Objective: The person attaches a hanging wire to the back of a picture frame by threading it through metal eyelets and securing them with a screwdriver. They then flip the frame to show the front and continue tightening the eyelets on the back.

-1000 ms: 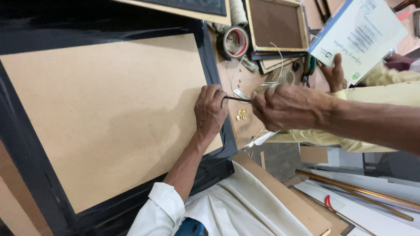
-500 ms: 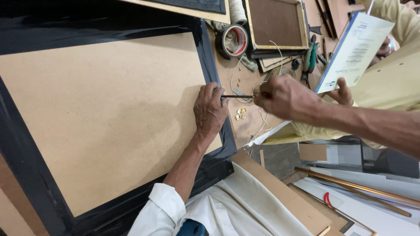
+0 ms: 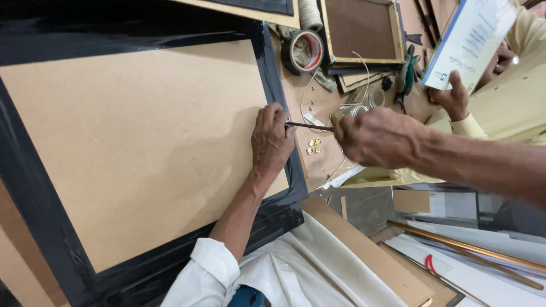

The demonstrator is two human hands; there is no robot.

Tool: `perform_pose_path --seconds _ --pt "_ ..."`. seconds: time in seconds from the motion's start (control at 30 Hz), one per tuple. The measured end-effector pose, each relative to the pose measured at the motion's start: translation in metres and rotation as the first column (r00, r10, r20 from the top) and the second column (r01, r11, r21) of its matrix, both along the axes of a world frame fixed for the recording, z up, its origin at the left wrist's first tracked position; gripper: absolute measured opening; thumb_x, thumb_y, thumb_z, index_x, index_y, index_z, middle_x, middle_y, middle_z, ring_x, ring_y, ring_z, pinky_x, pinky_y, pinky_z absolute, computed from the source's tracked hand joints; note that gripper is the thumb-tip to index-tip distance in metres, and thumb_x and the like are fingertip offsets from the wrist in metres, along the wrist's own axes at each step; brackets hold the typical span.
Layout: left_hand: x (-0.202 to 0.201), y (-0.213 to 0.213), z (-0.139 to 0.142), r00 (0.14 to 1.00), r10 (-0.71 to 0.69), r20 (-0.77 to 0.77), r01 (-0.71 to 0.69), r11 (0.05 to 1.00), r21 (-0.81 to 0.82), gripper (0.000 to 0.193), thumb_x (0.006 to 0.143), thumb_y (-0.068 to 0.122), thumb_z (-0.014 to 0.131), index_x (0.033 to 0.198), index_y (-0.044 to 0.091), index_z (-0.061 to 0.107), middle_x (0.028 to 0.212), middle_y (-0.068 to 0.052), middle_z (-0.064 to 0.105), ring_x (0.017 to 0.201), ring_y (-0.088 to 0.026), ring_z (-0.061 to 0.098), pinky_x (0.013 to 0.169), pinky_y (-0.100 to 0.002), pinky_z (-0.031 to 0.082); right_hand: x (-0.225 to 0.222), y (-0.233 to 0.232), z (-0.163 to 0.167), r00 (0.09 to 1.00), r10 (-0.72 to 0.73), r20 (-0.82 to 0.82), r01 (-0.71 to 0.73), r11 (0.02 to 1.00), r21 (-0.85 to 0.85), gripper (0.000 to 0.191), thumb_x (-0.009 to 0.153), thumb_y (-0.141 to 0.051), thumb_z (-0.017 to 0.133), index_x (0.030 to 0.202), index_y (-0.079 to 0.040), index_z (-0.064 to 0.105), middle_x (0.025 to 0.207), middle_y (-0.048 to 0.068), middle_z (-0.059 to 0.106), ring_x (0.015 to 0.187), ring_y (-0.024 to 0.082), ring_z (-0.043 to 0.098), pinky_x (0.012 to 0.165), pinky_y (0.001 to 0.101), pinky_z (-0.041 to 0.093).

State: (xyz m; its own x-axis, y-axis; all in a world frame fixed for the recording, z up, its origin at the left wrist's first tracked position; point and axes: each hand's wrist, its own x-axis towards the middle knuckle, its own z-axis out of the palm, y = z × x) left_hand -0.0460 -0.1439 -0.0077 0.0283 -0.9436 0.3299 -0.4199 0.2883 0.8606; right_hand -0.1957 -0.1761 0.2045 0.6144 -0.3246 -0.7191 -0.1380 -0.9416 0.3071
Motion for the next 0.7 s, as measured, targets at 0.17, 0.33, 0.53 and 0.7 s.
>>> perform_pose_path --seconds 0.17,0.33,0.53,0.7 --pt "0.007 0.003 0.000 0.997 -0.072 0.020 0.071 0.997 0.032 0.070 0.069 0.006 0.087 0.128 -0.005 0.051 0.128 -0.018 0.047 0.124 -0.036 0.052 0.110 -0.042 0.046 0.016 0.000 -0.011 0.485 -0.861 0.152 0.839 0.508 0.197 0.038 0.105 -0.029 0.051 0.084 -0.004 0.070 0.056 0.001 0.055 0.037 0.010 0.050 0.034 0.0271 0.043" --pt "0.010 0.005 0.006 0.998 -0.060 -0.024 0.062 0.997 0.054 0.064 0.075 0.006 0.086 0.128 -0.006 0.052 0.128 -0.019 0.047 0.124 -0.037 0.052 0.106 -0.043 0.048 0.008 0.003 0.003 0.924 -0.382 0.030 0.383 0.920 -0.082 0.037 0.105 -0.027 0.046 0.081 -0.004 0.063 0.052 -0.002 0.046 0.037 0.009 0.047 0.028 0.0292 0.039" --pt "0.007 0.006 0.004 0.999 -0.010 0.046 0.010 1.000 0.001 0.065 0.072 0.014 0.087 0.123 -0.007 0.052 0.126 -0.019 0.048 0.122 -0.038 0.052 0.105 -0.044 0.047 0.011 0.001 -0.002 0.984 -0.089 0.152 0.100 0.993 -0.067 0.023 0.093 -0.016 0.059 0.076 -0.003 0.068 0.055 -0.005 0.051 0.044 0.007 0.051 0.036 0.0279 0.039" --pt "0.008 0.009 0.010 0.997 -0.010 0.071 0.005 0.998 0.061 0.064 0.076 0.021 0.088 0.122 -0.006 0.053 0.123 -0.018 0.049 0.118 -0.035 0.053 0.104 -0.043 0.048 0.031 -0.006 -0.009 -0.186 -0.972 0.146 0.964 -0.152 0.217 0.030 0.097 -0.021 0.067 0.076 0.001 0.071 0.058 0.007 0.061 0.045 0.019 0.050 0.040 0.0356 0.040"
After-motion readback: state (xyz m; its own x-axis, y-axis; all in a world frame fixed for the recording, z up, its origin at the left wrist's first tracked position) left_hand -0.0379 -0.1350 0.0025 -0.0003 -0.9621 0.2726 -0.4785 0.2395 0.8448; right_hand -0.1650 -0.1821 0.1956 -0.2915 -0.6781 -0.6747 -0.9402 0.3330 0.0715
